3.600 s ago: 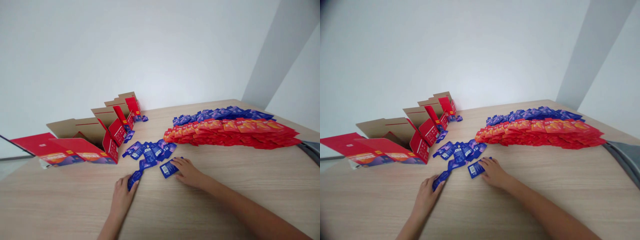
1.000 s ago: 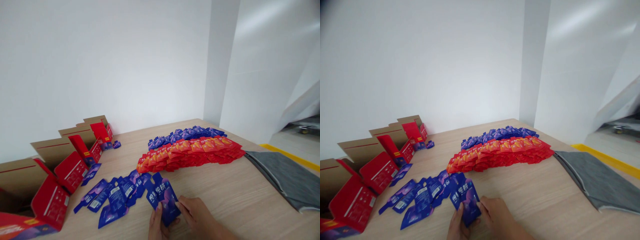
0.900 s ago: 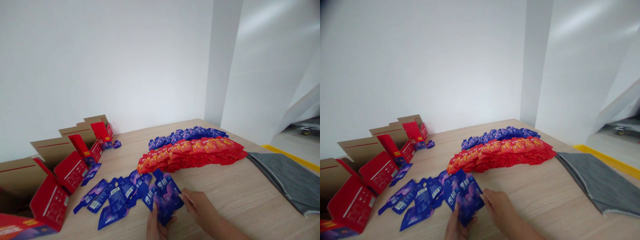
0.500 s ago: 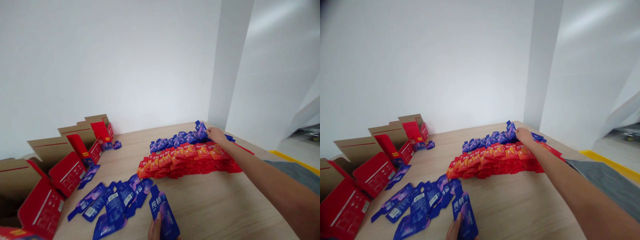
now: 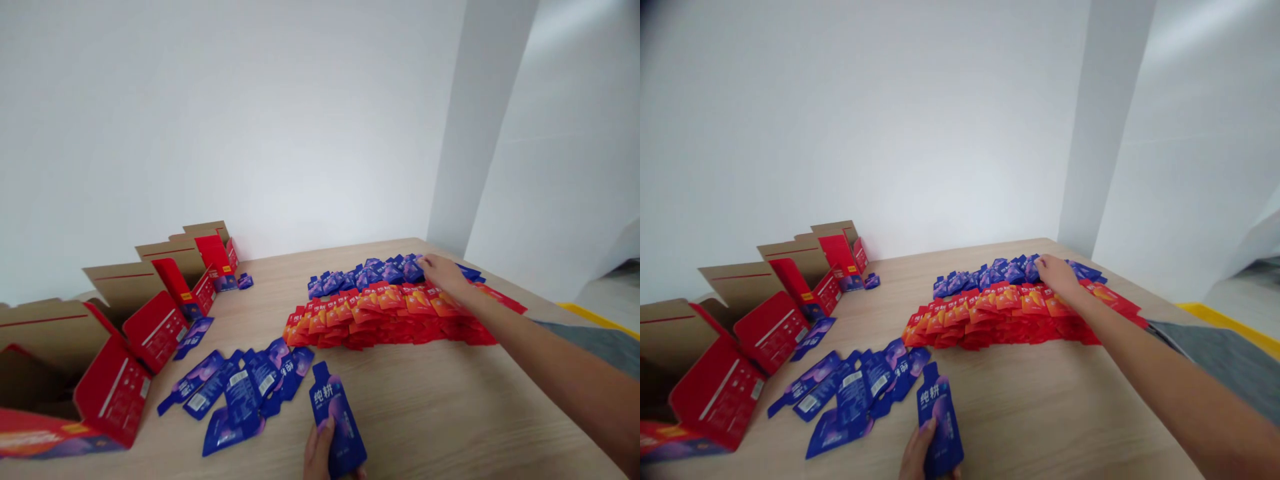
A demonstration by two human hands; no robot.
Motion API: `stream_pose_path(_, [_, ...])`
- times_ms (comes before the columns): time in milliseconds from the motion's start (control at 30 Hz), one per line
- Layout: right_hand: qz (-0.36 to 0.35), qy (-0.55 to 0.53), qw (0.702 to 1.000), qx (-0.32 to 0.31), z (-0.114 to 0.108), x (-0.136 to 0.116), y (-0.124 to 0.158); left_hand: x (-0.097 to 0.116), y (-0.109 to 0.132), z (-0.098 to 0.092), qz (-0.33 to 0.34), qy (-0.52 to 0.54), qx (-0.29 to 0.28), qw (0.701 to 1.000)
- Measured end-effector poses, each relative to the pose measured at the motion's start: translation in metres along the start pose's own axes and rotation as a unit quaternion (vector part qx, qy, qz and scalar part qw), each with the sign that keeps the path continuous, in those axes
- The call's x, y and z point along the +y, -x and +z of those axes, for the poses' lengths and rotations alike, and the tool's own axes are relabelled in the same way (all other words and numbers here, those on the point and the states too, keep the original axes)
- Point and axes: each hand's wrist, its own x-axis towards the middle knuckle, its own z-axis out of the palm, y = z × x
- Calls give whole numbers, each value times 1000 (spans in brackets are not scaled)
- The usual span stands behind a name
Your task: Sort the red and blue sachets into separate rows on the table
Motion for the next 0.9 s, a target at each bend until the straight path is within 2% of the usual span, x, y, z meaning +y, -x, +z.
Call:
stream_pose_path(100, [-111, -112, 987, -30, 8, -28, 63, 1, 4, 5, 24, -16, -9, 1000])
stream_pose_path(133, [-152, -176, 971, -60, 15, -40, 89, 1, 5, 6, 34, -30, -14, 999])
stream_pose_path(200, [-195, -273, 929, -159, 31, -63, 143, 4, 5, 7, 46, -66, -12, 997])
stream_pose_path(267, [-182, -341, 882, -270, 48, -86, 195, 9, 6, 8, 59, -108, 6, 992])
stream_pose_path(300, [-165, -377, 845, -341, 56, -97, 216, 13, 7, 9, 72, -126, 17, 989])
stream_pose_path(333, [-150, -413, 811, -386, 63, -106, 233, 17, 9, 11, 89, -139, 26, 986])
stream_pose_path(400, [-127, -470, 771, -411, 72, -121, 252, 27, 11, 14, 123, -156, 28, 980])
stream_pose_path(433, [-122, -485, 767, -402, 73, -125, 252, 32, 11, 15, 137, -165, 17, 977])
stream_pose_path(467, [-119, -491, 772, -385, 73, -128, 247, 38, 10, 15, 150, -176, 0, 973])
stream_pose_path(533, [-114, -477, 804, -337, 68, -128, 221, 50, 6, 11, 184, -207, -38, 960])
stream_pose_path(600, [-107, -425, 857, -272, 56, -123, 179, 63, -2, -2, 239, -251, -42, 937])
stream_pose_path(667, [-98, -318, 920, -204, 43, -116, 128, 78, -11, -26, 307, -317, -7, 897])
stream_pose_path(700, [-86, -232, 953, -175, 36, -113, 101, 85, -16, -40, 340, -358, 17, 869])
stream_pose_path(733, [-75, -198, 963, -166, 32, -111, 75, 91, -21, -57, 370, -401, 42, 837])
stream_pose_path(800, [-61, -148, 972, -172, 29, -109, 29, 99, -31, -91, 412, -487, 88, 765])
stream_pose_path(900, [-50, -88, 974, -203, 43, -112, -17, 99, -42, -138, 433, -605, 137, 654])
